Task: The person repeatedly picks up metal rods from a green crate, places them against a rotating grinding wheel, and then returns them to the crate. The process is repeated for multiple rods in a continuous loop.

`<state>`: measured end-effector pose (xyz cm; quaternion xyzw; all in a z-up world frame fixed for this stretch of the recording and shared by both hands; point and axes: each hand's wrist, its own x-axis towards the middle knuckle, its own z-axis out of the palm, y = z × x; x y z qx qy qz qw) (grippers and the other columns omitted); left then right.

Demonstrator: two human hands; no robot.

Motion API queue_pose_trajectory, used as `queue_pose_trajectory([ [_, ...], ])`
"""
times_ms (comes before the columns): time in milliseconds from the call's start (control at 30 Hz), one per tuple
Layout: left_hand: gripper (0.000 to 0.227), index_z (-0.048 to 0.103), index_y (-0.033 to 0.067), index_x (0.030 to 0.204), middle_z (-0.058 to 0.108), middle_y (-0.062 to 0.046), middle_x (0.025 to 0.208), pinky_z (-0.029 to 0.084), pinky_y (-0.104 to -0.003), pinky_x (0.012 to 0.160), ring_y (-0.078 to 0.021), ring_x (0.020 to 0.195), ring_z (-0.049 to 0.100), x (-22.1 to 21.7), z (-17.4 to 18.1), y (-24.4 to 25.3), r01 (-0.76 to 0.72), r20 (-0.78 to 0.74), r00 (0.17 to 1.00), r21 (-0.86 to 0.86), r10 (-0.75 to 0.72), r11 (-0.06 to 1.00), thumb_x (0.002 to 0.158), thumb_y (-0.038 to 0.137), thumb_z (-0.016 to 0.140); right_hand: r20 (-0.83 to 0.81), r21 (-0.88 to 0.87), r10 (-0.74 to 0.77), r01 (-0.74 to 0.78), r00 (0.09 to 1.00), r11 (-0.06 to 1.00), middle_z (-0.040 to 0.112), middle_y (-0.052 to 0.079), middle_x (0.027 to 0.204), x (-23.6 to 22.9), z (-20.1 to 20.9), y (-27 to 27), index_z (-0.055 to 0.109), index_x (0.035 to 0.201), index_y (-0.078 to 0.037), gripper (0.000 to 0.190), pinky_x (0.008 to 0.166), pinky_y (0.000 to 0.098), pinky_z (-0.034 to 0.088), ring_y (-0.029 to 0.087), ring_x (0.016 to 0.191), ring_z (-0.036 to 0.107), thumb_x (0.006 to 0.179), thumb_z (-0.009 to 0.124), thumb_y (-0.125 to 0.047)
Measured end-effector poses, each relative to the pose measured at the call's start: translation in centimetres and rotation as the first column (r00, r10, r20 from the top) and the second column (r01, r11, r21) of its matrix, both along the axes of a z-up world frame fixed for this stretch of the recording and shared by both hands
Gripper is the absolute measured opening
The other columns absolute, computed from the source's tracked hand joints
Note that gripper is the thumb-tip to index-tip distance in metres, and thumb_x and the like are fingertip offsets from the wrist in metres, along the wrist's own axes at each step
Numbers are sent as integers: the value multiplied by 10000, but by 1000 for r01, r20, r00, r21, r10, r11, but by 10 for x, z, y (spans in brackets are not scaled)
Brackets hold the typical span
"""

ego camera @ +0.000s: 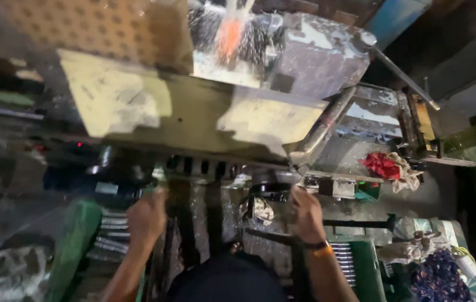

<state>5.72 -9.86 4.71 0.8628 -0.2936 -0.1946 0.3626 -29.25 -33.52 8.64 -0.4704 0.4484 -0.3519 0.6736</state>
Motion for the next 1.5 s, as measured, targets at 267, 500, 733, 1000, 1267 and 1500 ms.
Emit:
queue_pose_trajectory([
  [267,725,681,-81,1075,686,-362,1030,465,-638,906,-568,1006,640,14,-63,7,-453,61,885,340,461,824,1073,589,404,-794,-572,-440,-269,419,775,729,207,873,-108,-62,-38,747,995,-92,373,713,483,542,412,831,702,1006,603,-436],
  [500,647,690,-45,1100,690,-364,1029,463,-648,920,-585,1018,632,7,-68,8,-483,92,870,352,484,802,1068,534,405,-924,-367,-298,-329,241,870,714,210,791,-116,-80,-33,688,923,-110,408,677,545,533,450,801,686,973,583,-501],
  [733,726,702,-100,1051,685,-373,1020,480,-649,900,-579,995,648,19,-95,9,-517,244,856,430,456,740,1090,573,433,-908,-393,-331,-247,258,886,714,213,774,-111,-82,-33,680,872,-128,384,649,564,532,465,748,679,946,585,-492],
  [1000,639,717,-83,1064,697,-362,978,492,-646,862,-580,942,656,21,-104,18,-480,314,869,351,381,804,1103,488,433,-813,-536,-416,-243,408,809,708,195,746,-107,-79,-34,716,905,-129,312,579,539,520,440,678,674,918,611,-423],
  [1267,664,727,-105,977,694,-376,933,512,-624,846,-569,908,664,26,-107,15,-555,364,826,386,431,737,1116,488,464,-817,-505,-400,-179,415,844,708,170,712,-99,-62,-32,710,824,-107,294,581,509,527,413,659,677,896,636,-383],
  [1500,616,713,-96,1010,704,-348,923,512,-621,879,-552,946,680,14,-92,20,-496,326,855,281,404,822,1138,434,427,-839,-491,-399,-198,369,848,701,161,736,-100,-60,-29,655,752,-74,336,594,505,526,407,680,674,895,659,-379],
])
